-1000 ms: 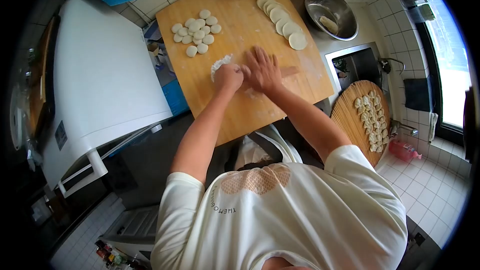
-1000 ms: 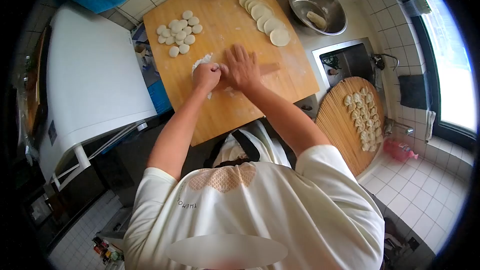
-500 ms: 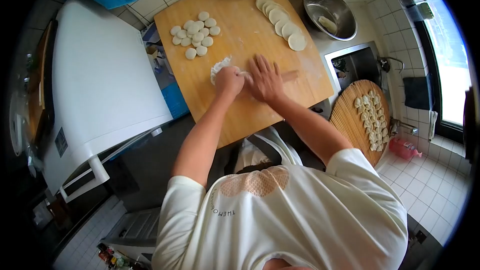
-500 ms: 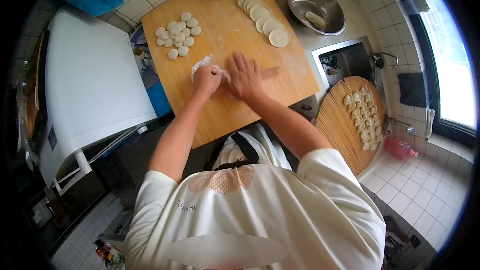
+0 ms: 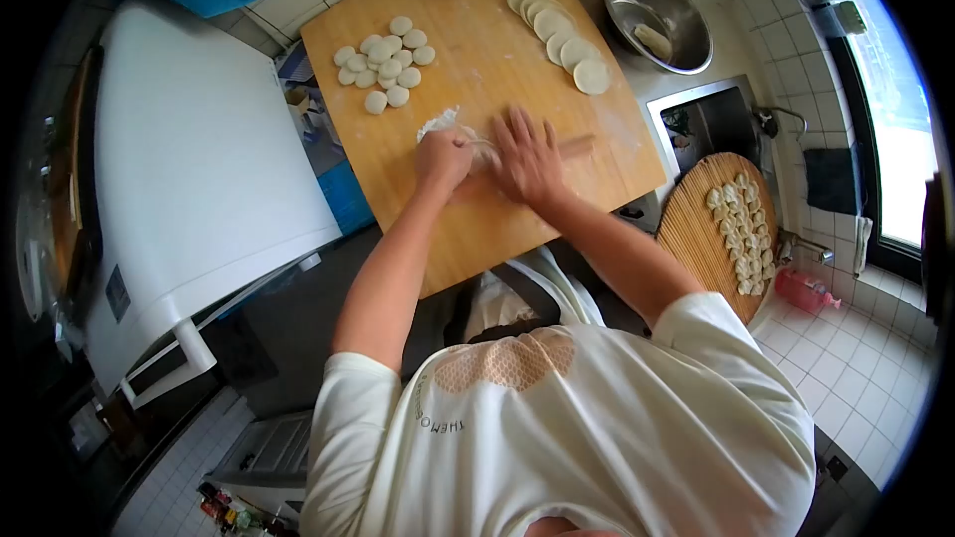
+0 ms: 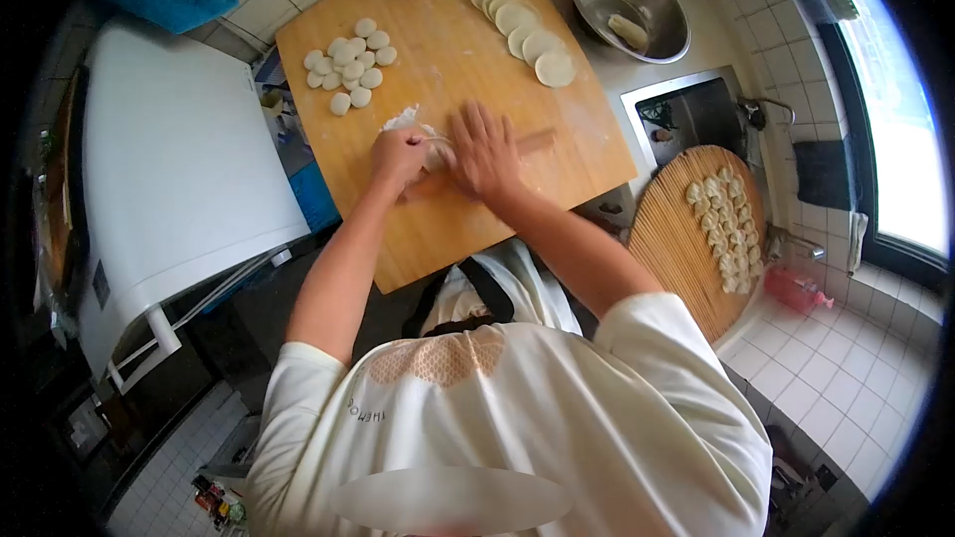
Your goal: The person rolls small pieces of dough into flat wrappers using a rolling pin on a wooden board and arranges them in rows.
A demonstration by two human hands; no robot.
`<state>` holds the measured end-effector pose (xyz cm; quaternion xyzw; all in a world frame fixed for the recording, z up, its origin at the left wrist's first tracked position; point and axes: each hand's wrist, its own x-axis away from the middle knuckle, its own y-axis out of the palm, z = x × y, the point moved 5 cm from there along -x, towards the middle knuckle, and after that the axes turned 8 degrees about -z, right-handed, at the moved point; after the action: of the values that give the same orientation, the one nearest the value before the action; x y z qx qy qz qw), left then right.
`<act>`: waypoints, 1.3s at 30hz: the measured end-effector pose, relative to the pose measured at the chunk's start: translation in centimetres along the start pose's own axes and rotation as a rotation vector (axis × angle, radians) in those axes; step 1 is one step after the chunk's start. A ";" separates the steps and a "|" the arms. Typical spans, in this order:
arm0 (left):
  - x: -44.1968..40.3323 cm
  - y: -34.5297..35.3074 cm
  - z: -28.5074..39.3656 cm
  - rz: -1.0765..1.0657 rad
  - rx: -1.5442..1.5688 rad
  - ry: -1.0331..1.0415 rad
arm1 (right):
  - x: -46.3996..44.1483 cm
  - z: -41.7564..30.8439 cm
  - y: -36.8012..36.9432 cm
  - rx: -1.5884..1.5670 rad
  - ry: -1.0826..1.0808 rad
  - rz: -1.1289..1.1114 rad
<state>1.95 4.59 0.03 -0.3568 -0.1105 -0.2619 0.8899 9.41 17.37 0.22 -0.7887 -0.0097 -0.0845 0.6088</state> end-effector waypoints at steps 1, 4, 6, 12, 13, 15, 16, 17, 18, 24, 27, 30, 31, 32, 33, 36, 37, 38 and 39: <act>0.0 0.6 -1.3 0.004 0.002 0.001 | 2.5 -0.1 0.3 0.021 -0.021 -0.034; 1.9 2.3 -3.8 -0.040 0.569 -0.164 | 7.4 0.2 0.5 -0.029 -0.022 0.046; 2.4 1.4 -1.7 -0.052 0.285 -0.085 | 4.4 0.5 1.0 -0.007 -0.036 0.037; -0.9 1.0 0.4 0.009 -0.165 0.040 | -4.6 -0.6 -1.3 -0.047 0.023 0.214; -0.9 0.8 0.5 0.016 -0.164 0.043 | -3.8 -0.6 -1.4 -0.045 0.019 0.219; -0.3 0.4 -0.2 0.010 -0.035 -0.078 | 0.7 -0.5 -0.5 -0.010 0.004 0.042; -0.4 1.0 -2.0 0.032 0.075 -0.039 | 3.4 -0.2 0.0 -0.023 -0.012 0.032; -0.2 1.5 -2.9 0.032 0.078 -0.039 | 5.6 0.1 0.6 -0.035 -0.029 0.019; 0.4 2.0 -3.7 0.040 0.249 -0.054 | 6.4 0.1 0.6 -0.032 -0.029 0.016; 0.3 2.0 0.0 -0.031 -0.155 -0.028 | -2.4 -0.2 -0.3 0.004 -0.010 0.151; -1.6 1.2 0.7 -0.012 -0.060 -0.031 | -4.8 -0.3 -1.4 -0.025 0.031 0.187; -0.6 0.4 0.4 -0.002 0.018 -0.063 | -1.5 -0.4 -1.0 -0.015 -0.015 0.099; -0.3 0.4 -0.4 0.000 0.188 -0.122 | 1.3 -0.3 -0.1 0.026 -0.043 0.108; -0.2 0.8 -2.0 0.085 0.208 -0.016 | 3.6 -0.2 0.2 0.038 -0.036 0.021; 0.1 1.5 -3.1 0.084 0.212 -0.020 | 5.1 -0.3 0.2 0.041 -0.038 0.016; 1.7 2.1 -2.9 0.037 0.216 0.009 | 5.4 -0.1 1.0 0.004 -0.029 0.036; 1.6 1.7 -1.8 0.035 0.216 0.007 | 2.9 0.1 1.2 0.006 -0.019 0.026; 1.0 1.6 -0.8 -0.028 0.044 -0.026 | 0.5 -0.3 0.0 0.032 -0.028 0.057; 0.3 1.7 -0.2 -0.092 -0.129 -0.054 | -2.2 -0.4 -0.5 0.012 -0.002 0.130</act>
<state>3.14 5.42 -1.00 -0.4151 -0.1337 -0.2992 0.8487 7.12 17.28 0.46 -0.7841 0.0405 -0.0439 0.6177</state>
